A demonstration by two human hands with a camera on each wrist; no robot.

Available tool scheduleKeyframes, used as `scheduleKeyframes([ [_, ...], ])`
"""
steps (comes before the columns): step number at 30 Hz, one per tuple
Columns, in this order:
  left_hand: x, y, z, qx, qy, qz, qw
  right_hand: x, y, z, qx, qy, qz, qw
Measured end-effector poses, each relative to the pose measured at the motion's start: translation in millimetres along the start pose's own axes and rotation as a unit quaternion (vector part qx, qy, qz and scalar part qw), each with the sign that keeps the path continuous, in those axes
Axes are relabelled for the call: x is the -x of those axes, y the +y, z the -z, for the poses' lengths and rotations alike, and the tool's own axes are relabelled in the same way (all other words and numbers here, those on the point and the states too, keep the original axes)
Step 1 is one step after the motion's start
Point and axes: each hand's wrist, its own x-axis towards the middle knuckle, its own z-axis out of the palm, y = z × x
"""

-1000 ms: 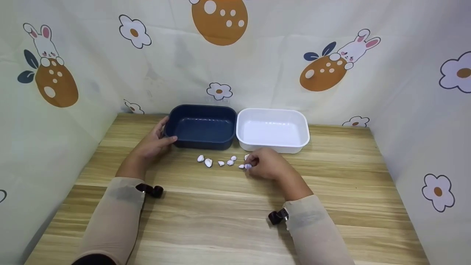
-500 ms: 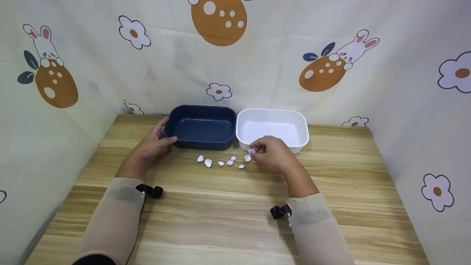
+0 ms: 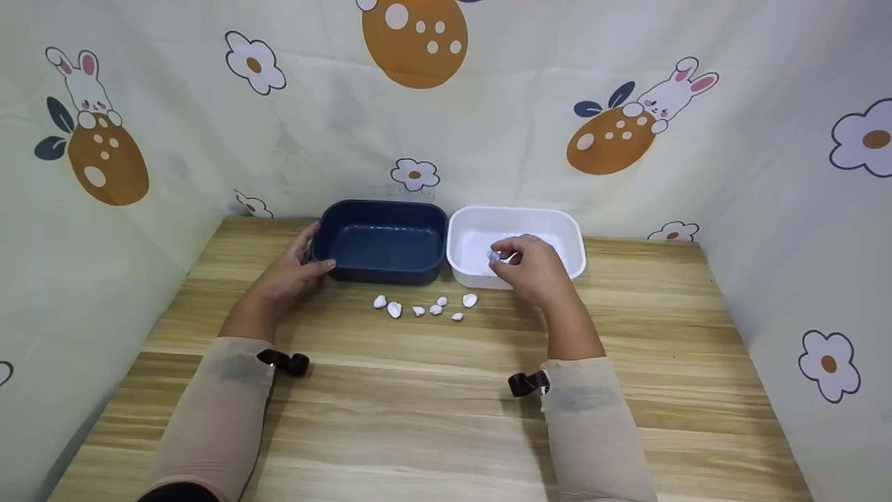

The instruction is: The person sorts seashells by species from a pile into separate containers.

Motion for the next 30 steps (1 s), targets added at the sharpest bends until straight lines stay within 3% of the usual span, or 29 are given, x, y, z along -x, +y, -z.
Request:
scheduleKeyframes([
  [7,-1.2,-3.0,0.7,0.0,-0.003,-0.01,0.9999,-0.9,4.9,4.2,-0.001,0.013,-0.024,0.9996],
  [20,0.0,-0.5,-1.2,0.001,-0.002,0.001,1.0,0.1,8.8,5.6,0.015,0.031,-0.043,0.9985],
  [30,-1.5,-1.4,-0.3,-0.009,0.001,-0.006,0.9999,4.1,4.7,-5.6,0.013,0.009,-0.021,0.9996],
])
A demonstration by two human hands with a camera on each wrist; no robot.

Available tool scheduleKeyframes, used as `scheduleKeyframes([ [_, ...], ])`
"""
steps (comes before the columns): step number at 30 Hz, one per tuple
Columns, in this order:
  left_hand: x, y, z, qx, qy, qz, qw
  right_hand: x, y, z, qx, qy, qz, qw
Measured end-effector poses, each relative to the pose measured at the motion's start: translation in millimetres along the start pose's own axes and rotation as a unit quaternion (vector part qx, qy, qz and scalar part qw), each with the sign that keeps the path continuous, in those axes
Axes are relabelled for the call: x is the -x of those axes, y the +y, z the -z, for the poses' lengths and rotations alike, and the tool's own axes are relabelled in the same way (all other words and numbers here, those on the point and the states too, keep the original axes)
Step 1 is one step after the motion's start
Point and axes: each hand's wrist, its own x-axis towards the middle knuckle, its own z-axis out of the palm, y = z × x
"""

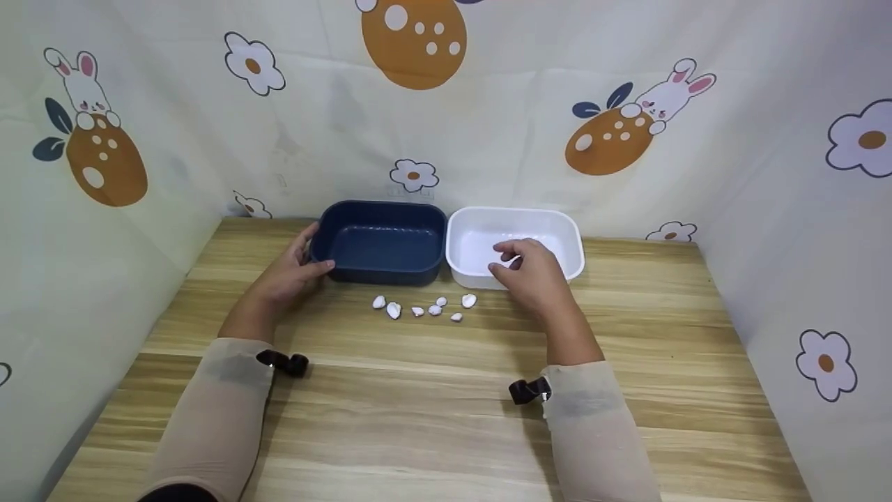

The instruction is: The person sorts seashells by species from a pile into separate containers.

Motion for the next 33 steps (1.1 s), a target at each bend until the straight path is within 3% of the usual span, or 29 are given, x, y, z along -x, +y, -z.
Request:
scheduleKeyframes([
  [10,1.4,1.4,0.6,-0.005,-0.004,0.004,1.0,10.8,-11.6,-25.2,-0.031,-0.021,0.046,0.9982],
  [17,1.7,-0.5,1.2,-0.001,-0.003,-0.005,1.0,12.1,-17.4,-33.4,-0.043,-0.042,0.056,0.9966],
  [33,0.7,0.9,0.5,-0.003,0.0,0.003,1.0,13.5,-6.7,-59.7,-0.026,-0.163,0.059,0.9845],
])
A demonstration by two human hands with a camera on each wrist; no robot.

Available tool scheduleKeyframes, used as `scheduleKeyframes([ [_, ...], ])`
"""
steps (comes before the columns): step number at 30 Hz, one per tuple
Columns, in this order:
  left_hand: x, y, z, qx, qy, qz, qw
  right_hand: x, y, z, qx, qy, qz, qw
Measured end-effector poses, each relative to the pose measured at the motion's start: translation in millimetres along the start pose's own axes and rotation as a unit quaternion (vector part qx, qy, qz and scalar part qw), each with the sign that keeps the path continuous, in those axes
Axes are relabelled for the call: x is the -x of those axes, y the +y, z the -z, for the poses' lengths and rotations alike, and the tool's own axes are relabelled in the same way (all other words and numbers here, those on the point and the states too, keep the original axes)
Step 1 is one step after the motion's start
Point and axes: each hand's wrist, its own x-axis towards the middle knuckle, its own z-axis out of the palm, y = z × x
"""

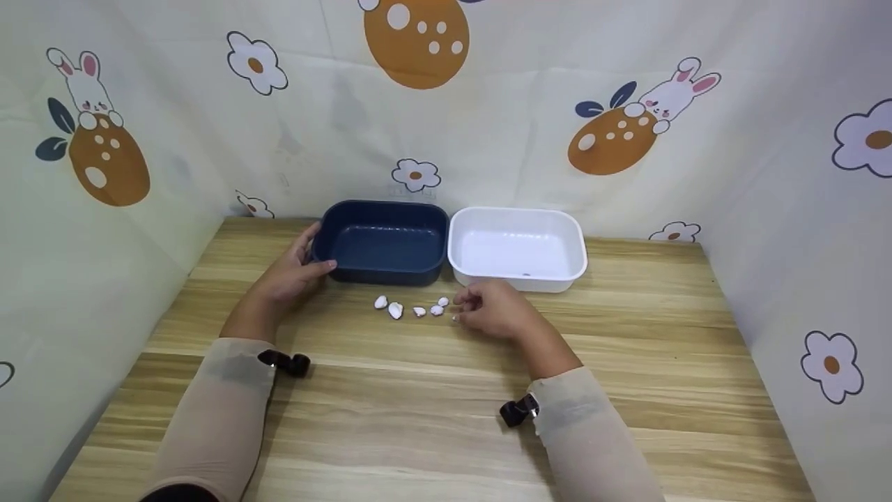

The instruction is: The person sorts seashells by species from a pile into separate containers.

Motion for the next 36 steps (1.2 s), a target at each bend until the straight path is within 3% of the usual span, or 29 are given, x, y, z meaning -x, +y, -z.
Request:
scheduleKeyframes([
  [9,-0.1,0.0,0.2,-0.005,0.002,-0.004,1.0,-3.7,9.1,-7.8,0.009,-0.012,0.003,0.9999],
  [23,0.8,-1.0,0.1,0.002,-0.005,-0.005,1.0,-6.3,11.2,-14.9,0.052,0.004,0.008,0.9986],
  [30,0.9,-0.9,0.0,0.0,-0.003,-0.004,1.0,-2.3,4.1,-9.1,0.054,-0.007,0.016,0.9984],
  [36,0.4,-0.5,-0.4,0.002,-0.003,-0.001,1.0,3.0,-6.4,0.6,0.045,0.01,0.006,0.9989],
])
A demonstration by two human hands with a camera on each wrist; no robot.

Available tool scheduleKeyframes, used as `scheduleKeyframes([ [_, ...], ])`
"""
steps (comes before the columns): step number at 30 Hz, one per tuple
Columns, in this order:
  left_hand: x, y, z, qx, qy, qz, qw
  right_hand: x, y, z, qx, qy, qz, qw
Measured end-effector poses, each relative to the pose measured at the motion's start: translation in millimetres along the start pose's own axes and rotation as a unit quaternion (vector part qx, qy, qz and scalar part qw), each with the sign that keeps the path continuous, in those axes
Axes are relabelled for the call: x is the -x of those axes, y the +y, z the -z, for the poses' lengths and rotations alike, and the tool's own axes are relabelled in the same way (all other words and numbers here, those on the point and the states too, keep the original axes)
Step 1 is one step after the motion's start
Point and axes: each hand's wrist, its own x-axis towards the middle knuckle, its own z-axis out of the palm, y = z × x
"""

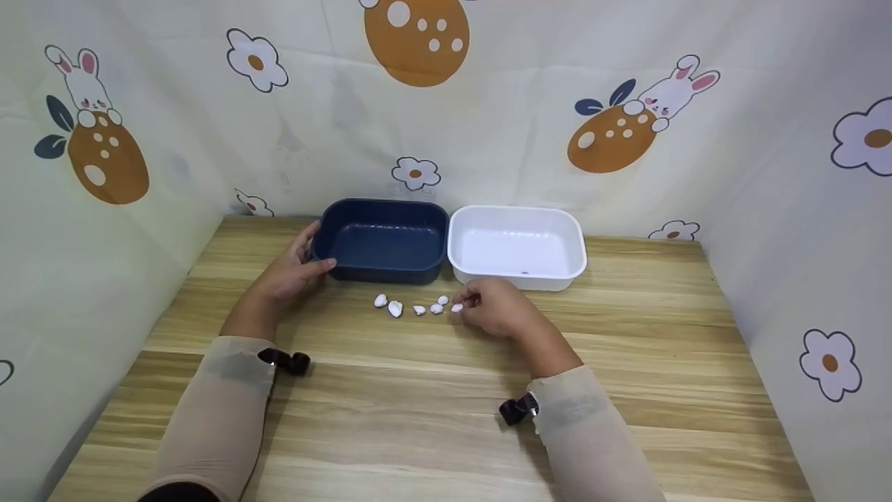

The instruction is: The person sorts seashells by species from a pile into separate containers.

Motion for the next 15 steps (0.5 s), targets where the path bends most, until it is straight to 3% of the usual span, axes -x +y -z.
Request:
scheduleKeyframes([
  [6,0.1,-0.3,0.3,0.0,-0.001,0.002,1.0,4.4,-4.9,12.4,-0.019,0.017,-0.017,0.9995],
  [15,-1.2,-1.0,-0.5,0.002,0.002,-0.006,1.0,12.0,6.0,42.8,-0.015,0.092,-0.027,0.9953],
])
